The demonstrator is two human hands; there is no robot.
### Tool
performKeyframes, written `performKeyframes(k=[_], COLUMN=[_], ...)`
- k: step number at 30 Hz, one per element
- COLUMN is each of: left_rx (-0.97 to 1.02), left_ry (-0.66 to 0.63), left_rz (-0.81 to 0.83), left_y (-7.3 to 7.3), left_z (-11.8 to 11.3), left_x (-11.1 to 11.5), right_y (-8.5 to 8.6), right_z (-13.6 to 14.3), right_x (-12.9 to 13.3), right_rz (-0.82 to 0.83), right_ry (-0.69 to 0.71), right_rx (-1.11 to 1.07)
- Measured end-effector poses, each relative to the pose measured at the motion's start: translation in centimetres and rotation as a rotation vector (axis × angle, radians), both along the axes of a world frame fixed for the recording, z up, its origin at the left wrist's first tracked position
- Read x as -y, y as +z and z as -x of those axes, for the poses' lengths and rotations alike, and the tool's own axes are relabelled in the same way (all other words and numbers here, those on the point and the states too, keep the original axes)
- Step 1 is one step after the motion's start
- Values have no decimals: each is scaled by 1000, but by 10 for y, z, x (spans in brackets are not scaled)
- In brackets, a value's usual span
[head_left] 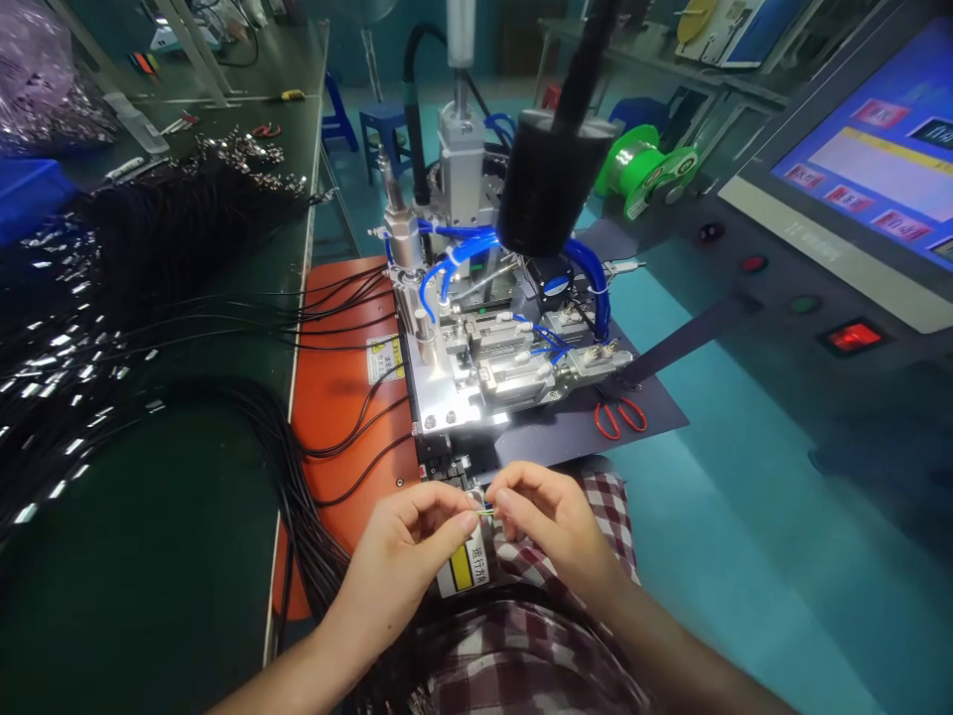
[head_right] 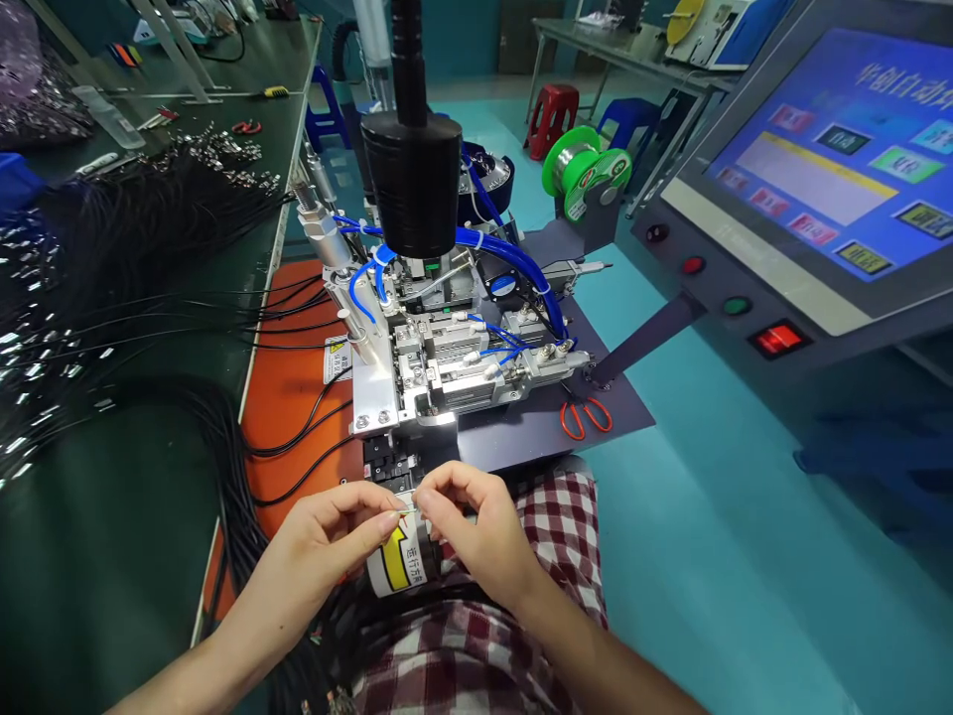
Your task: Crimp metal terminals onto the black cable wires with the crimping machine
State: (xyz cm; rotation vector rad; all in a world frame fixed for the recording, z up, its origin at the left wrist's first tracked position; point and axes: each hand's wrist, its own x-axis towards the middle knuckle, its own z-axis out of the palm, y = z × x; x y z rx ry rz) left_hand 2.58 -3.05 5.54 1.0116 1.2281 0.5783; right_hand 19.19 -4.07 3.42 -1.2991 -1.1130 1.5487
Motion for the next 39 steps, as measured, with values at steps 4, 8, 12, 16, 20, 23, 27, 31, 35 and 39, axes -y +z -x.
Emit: performKeyframes(k=[4,8,12,16,20,23,27,31,35,39], left_rx=[-5,-4,24,85,142,165,172,195,218,231], left_ry=[-38,-77,-70,-68,-52,-42,-47,-58,-54,-58], left_rz=[-41,-56,-17,56,72,71,66,64,72,69], left_y=[-2,-4,-3,-3,-3,-3,-2,-4,-6,-6], left_z=[0,-1,-2,-1,0,-1,-2,-1,0,1], left_x=[1,1,0,-1,0,0,0,1,1,2], right_y=[5,7,4,-2,-5,-6,-6,-6,-8,-13], right_z=[-2,-5,-4,-2,-2,0,3,6,6,6], right_x=[-5,-6,-6,-4,0,3,5,4,4,4], right_rz=[11,-55,-94,-5,-7,8,30,24,47,72], right_ry=[68,143,154,93,73,56,34,21,11,12], right_rx=[105,187,187,115,103,79,57,48,-1,-81])
